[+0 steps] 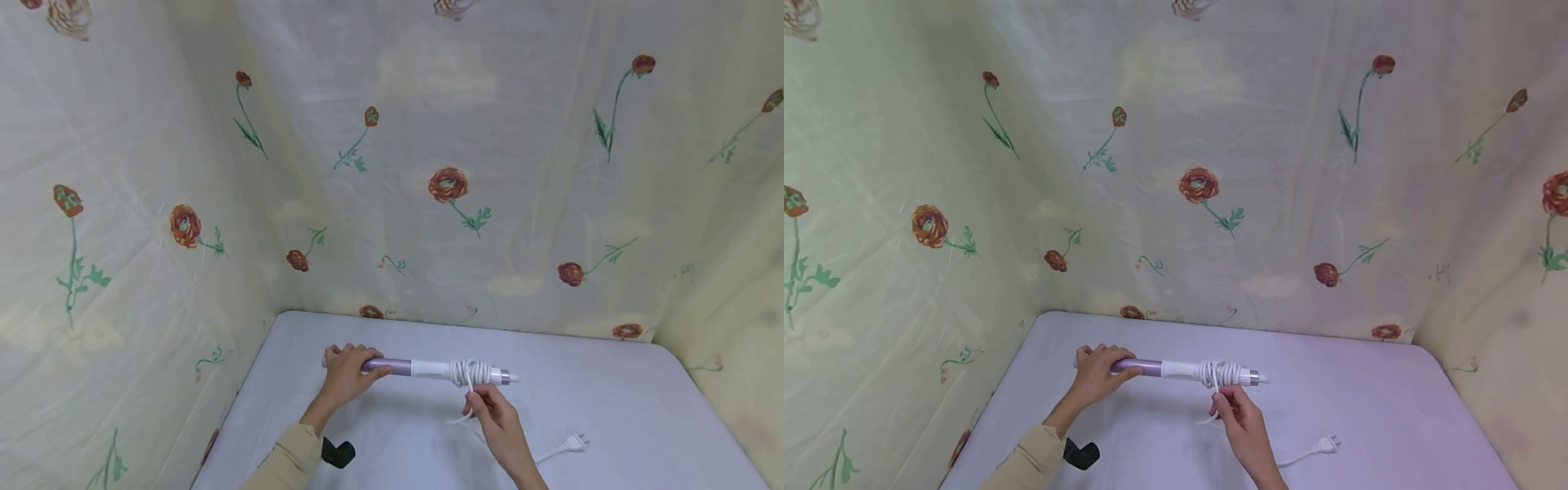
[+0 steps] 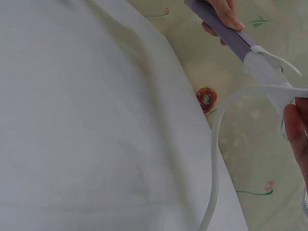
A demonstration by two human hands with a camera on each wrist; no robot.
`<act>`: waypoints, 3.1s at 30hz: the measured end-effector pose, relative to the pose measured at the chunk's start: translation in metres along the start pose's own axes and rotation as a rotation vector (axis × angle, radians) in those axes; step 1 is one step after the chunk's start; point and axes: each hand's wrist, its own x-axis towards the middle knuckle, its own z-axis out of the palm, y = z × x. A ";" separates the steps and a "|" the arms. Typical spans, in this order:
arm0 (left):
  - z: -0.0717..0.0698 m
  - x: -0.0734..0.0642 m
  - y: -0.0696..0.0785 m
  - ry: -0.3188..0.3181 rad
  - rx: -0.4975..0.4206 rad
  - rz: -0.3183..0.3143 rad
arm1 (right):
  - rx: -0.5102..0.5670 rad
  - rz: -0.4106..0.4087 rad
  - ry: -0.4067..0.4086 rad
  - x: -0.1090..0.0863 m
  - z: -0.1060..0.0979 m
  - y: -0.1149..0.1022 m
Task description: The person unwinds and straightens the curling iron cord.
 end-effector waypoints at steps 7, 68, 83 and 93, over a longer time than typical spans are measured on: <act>0.002 -0.002 -0.001 -0.009 0.000 0.003 | -0.113 0.085 -0.027 0.009 -0.007 -0.011; -0.014 -0.006 -0.018 -0.123 -0.115 0.033 | -0.498 0.028 -0.177 0.097 -0.064 0.026; -0.017 -0.005 -0.015 -0.146 -0.171 0.020 | -0.388 0.008 -0.203 0.068 -0.043 0.051; -0.013 -0.006 -0.012 -0.036 -0.089 0.024 | -0.420 0.152 -0.233 0.036 -0.023 0.075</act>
